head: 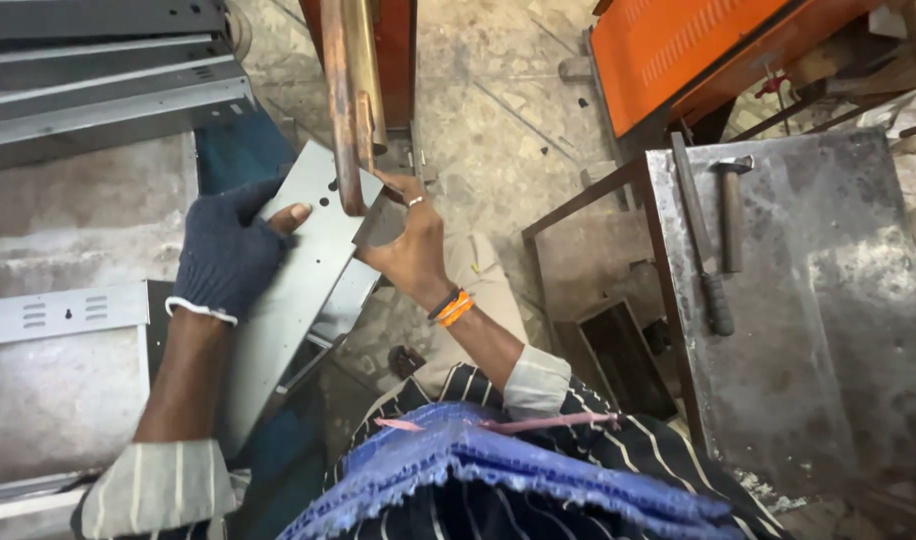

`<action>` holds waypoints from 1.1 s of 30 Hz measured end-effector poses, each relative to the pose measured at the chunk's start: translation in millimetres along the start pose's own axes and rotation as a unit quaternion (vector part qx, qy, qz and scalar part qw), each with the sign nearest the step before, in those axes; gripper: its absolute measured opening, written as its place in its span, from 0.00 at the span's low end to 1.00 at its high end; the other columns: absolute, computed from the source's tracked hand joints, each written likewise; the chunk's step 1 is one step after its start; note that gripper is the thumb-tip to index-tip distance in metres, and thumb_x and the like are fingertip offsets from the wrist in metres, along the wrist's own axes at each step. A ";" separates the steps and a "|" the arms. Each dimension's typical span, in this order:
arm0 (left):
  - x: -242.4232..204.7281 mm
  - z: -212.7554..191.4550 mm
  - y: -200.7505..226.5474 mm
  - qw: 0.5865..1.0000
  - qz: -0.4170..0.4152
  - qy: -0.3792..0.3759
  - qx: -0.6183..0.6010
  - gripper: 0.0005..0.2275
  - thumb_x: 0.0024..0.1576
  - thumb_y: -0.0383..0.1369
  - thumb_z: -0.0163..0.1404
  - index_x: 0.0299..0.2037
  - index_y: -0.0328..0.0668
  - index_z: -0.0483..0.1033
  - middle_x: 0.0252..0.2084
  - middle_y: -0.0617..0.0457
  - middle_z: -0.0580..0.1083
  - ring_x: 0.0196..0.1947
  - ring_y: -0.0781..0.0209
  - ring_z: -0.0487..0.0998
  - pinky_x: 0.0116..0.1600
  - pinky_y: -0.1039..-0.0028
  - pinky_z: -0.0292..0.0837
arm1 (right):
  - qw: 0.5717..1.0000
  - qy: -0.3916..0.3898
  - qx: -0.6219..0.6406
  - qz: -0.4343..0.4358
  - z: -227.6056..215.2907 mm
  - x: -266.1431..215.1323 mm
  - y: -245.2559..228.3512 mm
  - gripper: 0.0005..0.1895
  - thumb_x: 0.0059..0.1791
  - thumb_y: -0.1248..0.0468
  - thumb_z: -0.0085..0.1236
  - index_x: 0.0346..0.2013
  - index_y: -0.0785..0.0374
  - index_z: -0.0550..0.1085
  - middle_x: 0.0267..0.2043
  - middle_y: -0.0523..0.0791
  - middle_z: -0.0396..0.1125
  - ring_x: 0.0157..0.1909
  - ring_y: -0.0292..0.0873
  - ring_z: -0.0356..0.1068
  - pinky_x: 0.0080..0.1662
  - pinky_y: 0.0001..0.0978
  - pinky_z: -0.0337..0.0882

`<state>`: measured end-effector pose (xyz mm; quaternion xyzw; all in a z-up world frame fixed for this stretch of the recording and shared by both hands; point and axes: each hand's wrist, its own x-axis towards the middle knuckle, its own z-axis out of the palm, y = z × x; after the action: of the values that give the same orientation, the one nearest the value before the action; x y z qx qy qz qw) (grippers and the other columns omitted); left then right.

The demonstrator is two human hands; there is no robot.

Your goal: The person repeatedly picks up rectangular metal frames from a stack, positions them under a vertical punch press, and operates the machine to create holes. They handle the frames with gloved hands, flipping them over to punch different sides before stacking the finished pieces.

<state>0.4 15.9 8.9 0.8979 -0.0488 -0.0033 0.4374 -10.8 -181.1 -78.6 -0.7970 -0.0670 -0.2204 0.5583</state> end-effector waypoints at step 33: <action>27.8 21.5 -3.3 0.999 -0.017 0.028 -0.043 0.16 0.58 0.40 0.58 0.47 0.35 0.82 0.26 0.47 0.78 0.26 0.65 0.79 0.34 0.70 0.72 | 1.000 0.010 -0.011 -0.027 -12.7 15.5 10.4 0.39 0.36 0.65 0.74 0.60 0.62 0.68 0.53 0.51 0.72 0.55 0.50 0.75 0.56 0.38 0.75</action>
<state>27.3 -1.5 -6.0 0.8785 -0.0208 0.0124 0.4771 3.3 -198.8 -77.5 -0.7988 -0.0808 -0.2441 0.5439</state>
